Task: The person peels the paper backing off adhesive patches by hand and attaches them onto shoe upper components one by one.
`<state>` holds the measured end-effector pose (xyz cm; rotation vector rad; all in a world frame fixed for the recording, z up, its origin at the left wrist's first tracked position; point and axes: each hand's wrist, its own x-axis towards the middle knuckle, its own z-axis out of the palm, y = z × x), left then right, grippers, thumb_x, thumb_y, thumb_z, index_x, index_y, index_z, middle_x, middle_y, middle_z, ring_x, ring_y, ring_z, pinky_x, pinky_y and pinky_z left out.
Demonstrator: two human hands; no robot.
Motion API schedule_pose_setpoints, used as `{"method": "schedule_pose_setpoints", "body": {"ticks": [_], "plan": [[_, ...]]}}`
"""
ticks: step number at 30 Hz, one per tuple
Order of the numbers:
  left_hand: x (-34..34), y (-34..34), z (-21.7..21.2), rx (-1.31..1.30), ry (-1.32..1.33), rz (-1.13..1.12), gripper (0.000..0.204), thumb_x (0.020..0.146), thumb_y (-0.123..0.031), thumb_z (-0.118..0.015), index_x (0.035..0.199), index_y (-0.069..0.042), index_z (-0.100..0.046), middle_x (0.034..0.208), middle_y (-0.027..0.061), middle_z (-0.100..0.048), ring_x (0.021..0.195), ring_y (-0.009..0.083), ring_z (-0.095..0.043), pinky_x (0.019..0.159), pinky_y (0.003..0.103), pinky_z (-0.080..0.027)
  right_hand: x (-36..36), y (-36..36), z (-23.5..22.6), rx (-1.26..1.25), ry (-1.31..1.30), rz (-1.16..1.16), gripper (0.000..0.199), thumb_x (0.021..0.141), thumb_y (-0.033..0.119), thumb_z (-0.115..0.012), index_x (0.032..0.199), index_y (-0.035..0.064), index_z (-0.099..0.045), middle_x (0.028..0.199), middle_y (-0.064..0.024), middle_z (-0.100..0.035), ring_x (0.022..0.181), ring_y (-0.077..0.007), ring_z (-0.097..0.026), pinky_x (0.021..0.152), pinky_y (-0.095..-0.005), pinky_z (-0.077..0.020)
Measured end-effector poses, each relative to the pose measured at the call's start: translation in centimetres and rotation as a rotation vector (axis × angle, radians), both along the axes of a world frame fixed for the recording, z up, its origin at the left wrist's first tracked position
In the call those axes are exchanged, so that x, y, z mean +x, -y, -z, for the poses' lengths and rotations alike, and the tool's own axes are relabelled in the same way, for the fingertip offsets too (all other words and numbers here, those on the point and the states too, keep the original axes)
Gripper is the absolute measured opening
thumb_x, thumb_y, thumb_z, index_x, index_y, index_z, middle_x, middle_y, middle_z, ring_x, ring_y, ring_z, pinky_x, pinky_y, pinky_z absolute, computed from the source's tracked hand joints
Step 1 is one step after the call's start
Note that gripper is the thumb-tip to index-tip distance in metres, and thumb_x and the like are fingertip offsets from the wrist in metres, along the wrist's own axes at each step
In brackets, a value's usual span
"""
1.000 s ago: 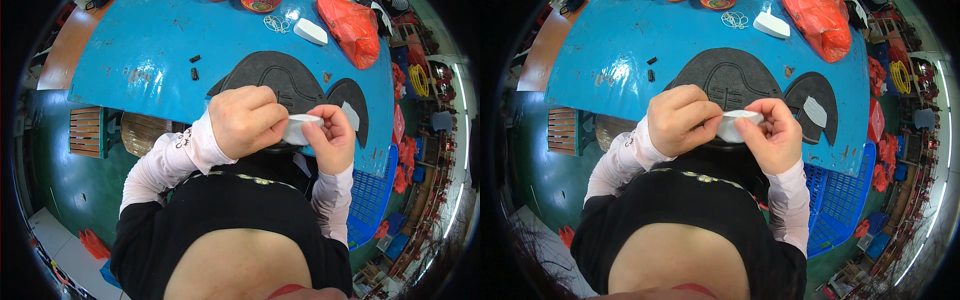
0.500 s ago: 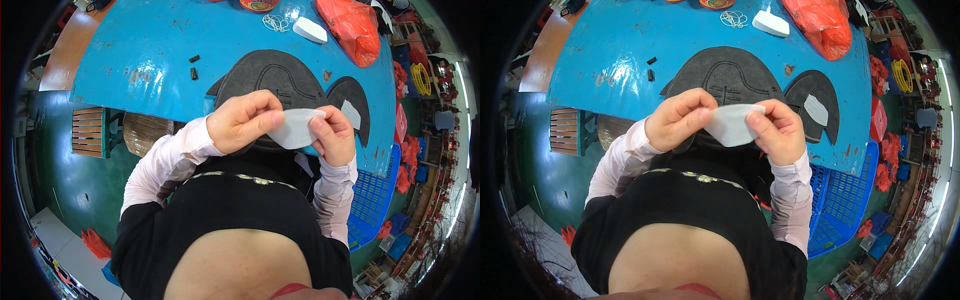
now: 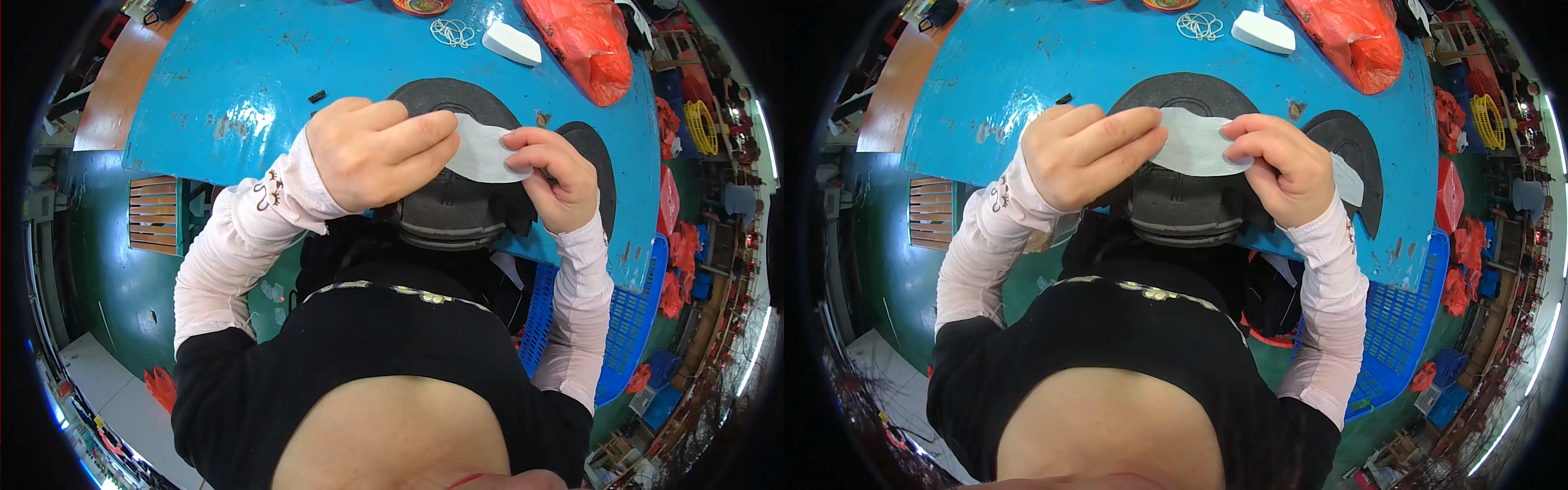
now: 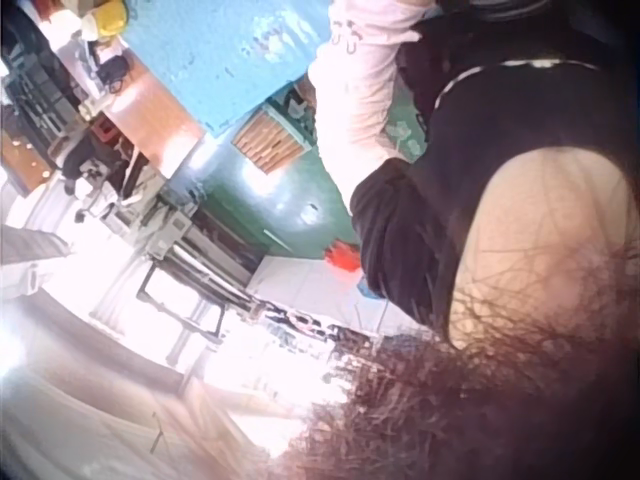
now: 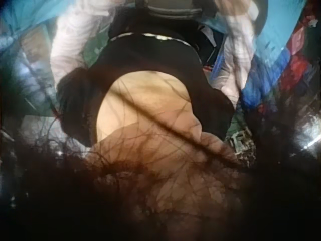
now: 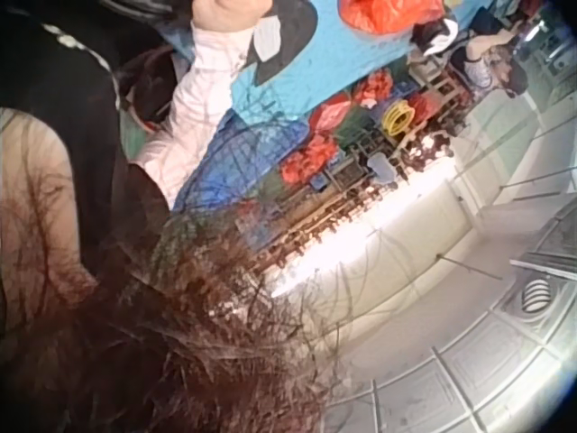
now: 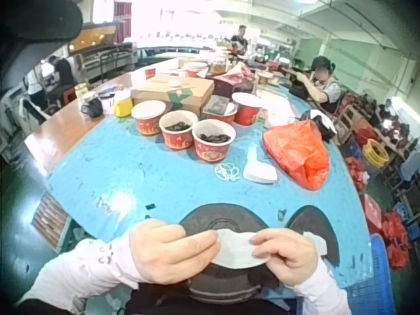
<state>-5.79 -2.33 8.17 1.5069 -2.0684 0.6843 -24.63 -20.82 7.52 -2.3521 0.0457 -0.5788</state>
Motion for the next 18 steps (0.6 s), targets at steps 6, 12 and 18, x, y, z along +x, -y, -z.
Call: {"method": "schedule_pose_setpoints", "body": {"ticks": [6, 12, 18], "plan": [[-0.6, -0.5, 2.5, 0.080, 0.041, -0.051, 0.027, 0.062, -0.009, -0.063, 0.088, -0.005, -0.066, 0.101, 0.0031, -0.064, 0.057, 0.0091, -0.049, 0.045, 0.023, -0.040, 0.5, -0.2, 2.7, -0.069, 0.007, -0.060, 0.025, 0.067, -0.013, -0.058, 0.085, 0.0040, -0.061, 0.099, -0.0112, -0.064, 0.093, -0.0267, -0.064, 0.075, -0.0312, -0.0524], [-0.9, -1.3, 3.6, 0.144, 0.033, -0.083, 0.020, 0.061, -0.012, -0.062, 0.081, -0.006, -0.063, 0.100, 0.0006, -0.061, 0.056, 0.0097, -0.049, 0.044, 0.023, -0.041, 0.8, -0.8, 3.6, -0.203, 0.019, -0.101, 0.026, 0.064, -0.011, -0.060, 0.084, 0.0050, -0.060, 0.101, -0.0113, -0.063, 0.101, -0.0294, -0.062, 0.083, -0.0352, -0.0515], [-1.1, -2.7, 2.3, 0.303, -0.125, -0.095, 0.030, 0.066, -0.008, -0.060, 0.095, -0.003, -0.064, 0.109, 0.0051, -0.062, 0.057, 0.0119, -0.051, 0.048, 0.025, -0.042, -0.6, -1.0, 2.4, -0.284, 0.113, 0.078, 0.027, 0.059, -0.011, -0.053, 0.081, 0.0025, -0.060, 0.108, -0.0137, -0.062, 0.104, -0.0354, -0.060, 0.091, -0.0447, -0.0468]]}}
